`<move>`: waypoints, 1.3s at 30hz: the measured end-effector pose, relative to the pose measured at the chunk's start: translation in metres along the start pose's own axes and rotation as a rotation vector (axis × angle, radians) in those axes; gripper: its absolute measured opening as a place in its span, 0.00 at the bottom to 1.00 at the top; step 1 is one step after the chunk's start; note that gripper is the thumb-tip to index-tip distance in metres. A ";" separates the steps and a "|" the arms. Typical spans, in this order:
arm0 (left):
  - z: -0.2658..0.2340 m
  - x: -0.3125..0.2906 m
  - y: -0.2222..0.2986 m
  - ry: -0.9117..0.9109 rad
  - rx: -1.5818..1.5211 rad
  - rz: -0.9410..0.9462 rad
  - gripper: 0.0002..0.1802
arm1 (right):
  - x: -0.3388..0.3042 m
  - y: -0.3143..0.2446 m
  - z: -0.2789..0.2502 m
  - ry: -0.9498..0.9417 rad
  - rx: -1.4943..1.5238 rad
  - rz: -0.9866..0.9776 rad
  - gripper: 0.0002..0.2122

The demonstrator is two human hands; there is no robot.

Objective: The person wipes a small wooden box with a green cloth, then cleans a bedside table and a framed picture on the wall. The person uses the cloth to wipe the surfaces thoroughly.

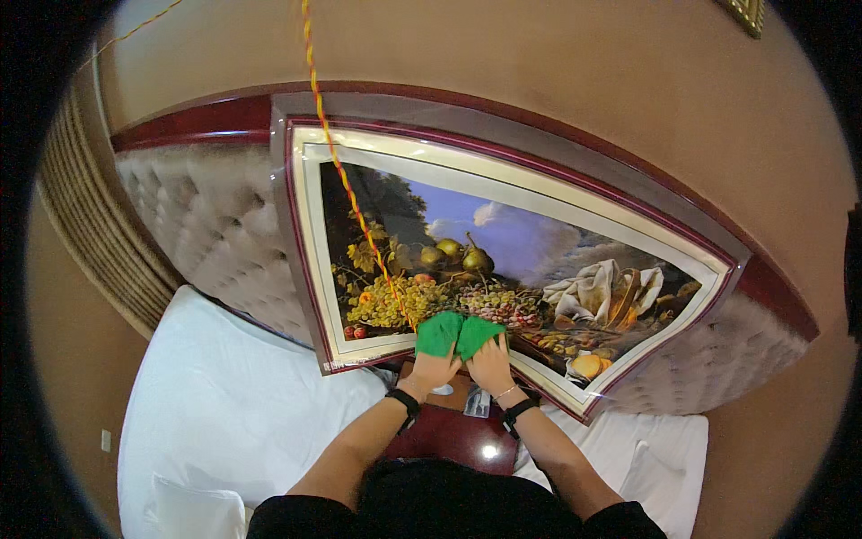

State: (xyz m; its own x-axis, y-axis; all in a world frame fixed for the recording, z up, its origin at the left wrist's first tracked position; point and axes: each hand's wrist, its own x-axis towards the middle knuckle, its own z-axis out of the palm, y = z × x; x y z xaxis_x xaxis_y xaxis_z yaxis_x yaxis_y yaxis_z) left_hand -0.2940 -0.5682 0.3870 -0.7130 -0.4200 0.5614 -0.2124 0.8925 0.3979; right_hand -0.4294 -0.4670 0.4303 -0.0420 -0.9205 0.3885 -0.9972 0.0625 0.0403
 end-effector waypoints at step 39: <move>-0.215 0.170 -0.051 0.438 0.449 0.195 0.30 | 0.219 -0.047 -0.098 0.661 -0.284 0.061 0.20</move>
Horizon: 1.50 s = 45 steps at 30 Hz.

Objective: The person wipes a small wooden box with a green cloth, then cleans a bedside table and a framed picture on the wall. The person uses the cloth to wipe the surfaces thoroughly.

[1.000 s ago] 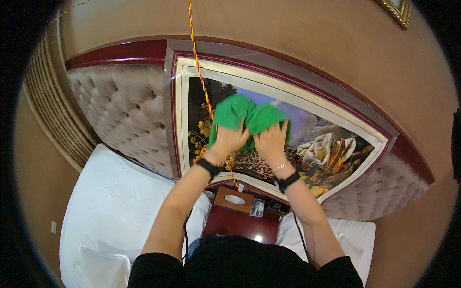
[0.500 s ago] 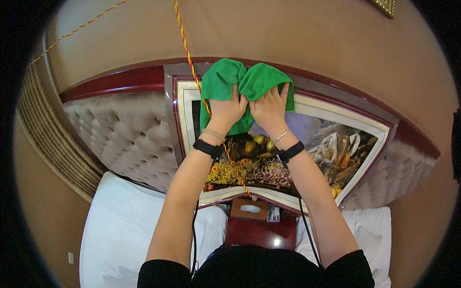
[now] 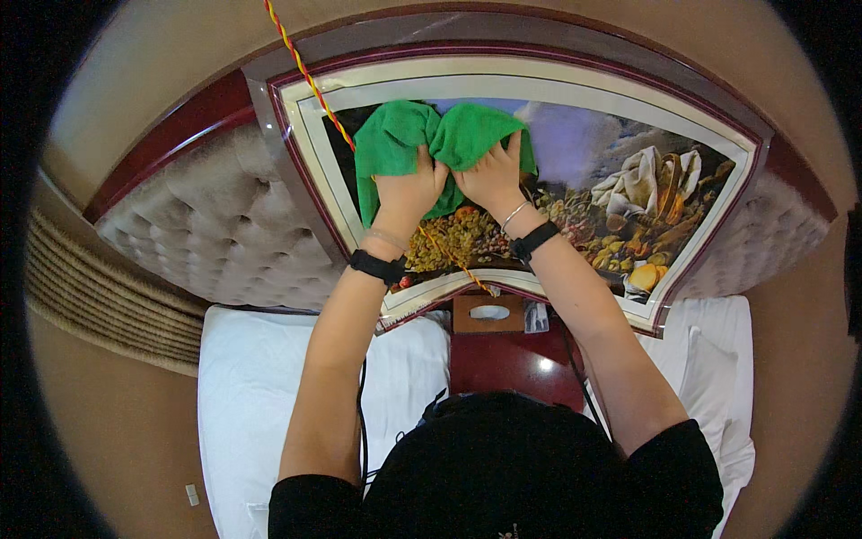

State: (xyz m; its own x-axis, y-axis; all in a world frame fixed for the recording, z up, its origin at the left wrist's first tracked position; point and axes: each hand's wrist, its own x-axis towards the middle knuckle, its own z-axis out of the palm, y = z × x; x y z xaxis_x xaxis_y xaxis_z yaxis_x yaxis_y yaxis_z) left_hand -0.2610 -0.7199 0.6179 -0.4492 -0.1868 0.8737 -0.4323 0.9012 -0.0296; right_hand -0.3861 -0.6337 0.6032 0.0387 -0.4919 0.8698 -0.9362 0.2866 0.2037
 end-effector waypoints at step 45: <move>0.033 -0.126 0.113 -0.843 -0.505 -0.895 0.31 | -0.135 0.020 0.010 -0.763 0.205 -0.416 0.09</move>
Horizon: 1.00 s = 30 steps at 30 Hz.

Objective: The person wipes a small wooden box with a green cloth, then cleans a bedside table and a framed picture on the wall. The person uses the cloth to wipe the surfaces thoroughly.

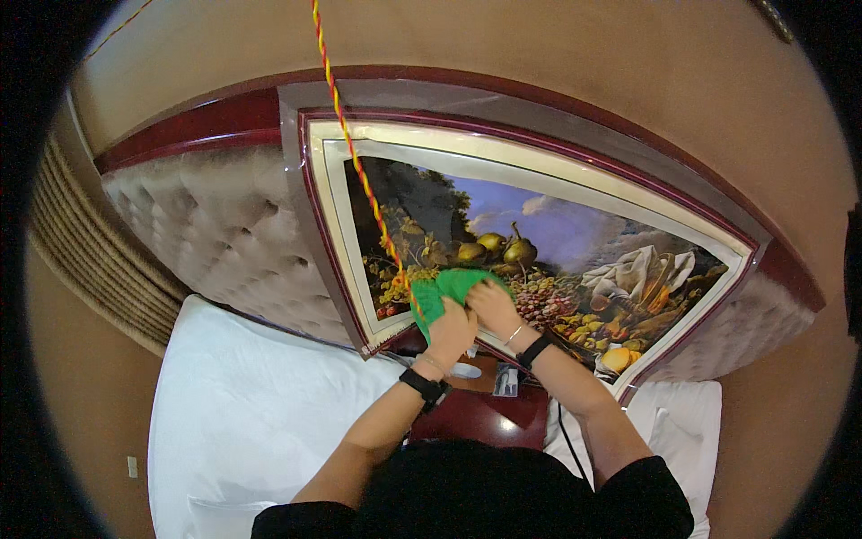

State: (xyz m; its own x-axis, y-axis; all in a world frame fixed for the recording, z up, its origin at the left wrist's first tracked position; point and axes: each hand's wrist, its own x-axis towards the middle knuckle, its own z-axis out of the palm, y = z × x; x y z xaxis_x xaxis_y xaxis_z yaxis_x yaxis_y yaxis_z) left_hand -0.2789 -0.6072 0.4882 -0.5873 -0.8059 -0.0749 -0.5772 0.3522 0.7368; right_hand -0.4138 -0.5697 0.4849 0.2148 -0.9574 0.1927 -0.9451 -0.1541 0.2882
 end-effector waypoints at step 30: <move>-0.130 0.021 0.072 0.763 0.339 0.784 0.39 | 0.077 0.020 -0.116 0.502 -0.285 0.303 0.24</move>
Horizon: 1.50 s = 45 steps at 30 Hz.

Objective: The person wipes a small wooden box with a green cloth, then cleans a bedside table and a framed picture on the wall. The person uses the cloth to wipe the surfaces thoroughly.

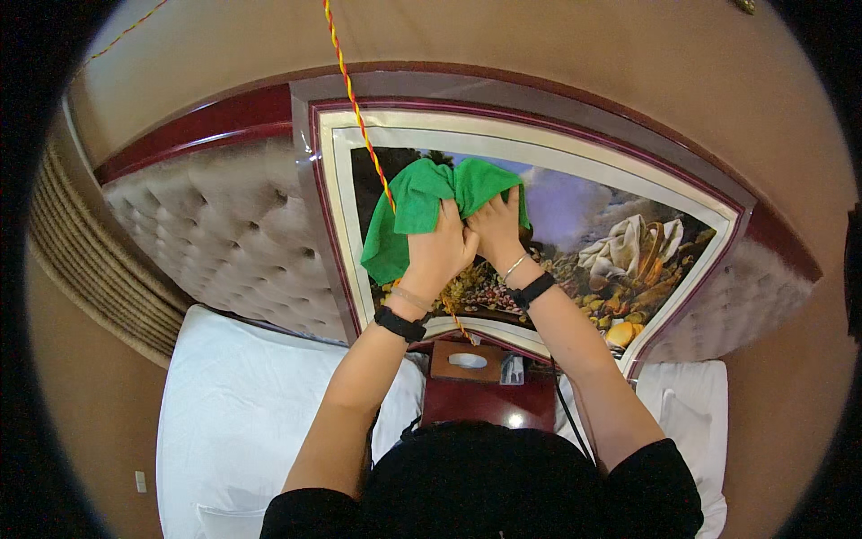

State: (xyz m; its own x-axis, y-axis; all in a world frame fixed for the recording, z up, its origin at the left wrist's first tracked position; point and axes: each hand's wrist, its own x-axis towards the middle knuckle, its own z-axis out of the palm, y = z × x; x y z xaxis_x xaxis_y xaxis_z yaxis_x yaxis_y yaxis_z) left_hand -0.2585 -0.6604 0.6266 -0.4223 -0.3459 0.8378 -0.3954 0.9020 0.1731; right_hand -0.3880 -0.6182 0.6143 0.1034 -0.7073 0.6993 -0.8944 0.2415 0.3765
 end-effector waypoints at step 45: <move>0.103 -0.228 0.005 -0.676 -1.530 -1.469 0.41 | -0.174 -0.053 0.065 -0.904 0.095 -0.547 0.18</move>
State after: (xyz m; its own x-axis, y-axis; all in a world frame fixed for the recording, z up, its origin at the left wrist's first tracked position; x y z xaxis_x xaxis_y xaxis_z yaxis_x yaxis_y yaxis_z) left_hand -0.2486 -0.6032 0.3826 -0.7813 -0.4718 -0.4087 0.0010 -0.6557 0.7550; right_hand -0.3869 -0.5513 0.4335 0.1754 -0.9446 -0.2775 -0.8583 -0.2848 0.4270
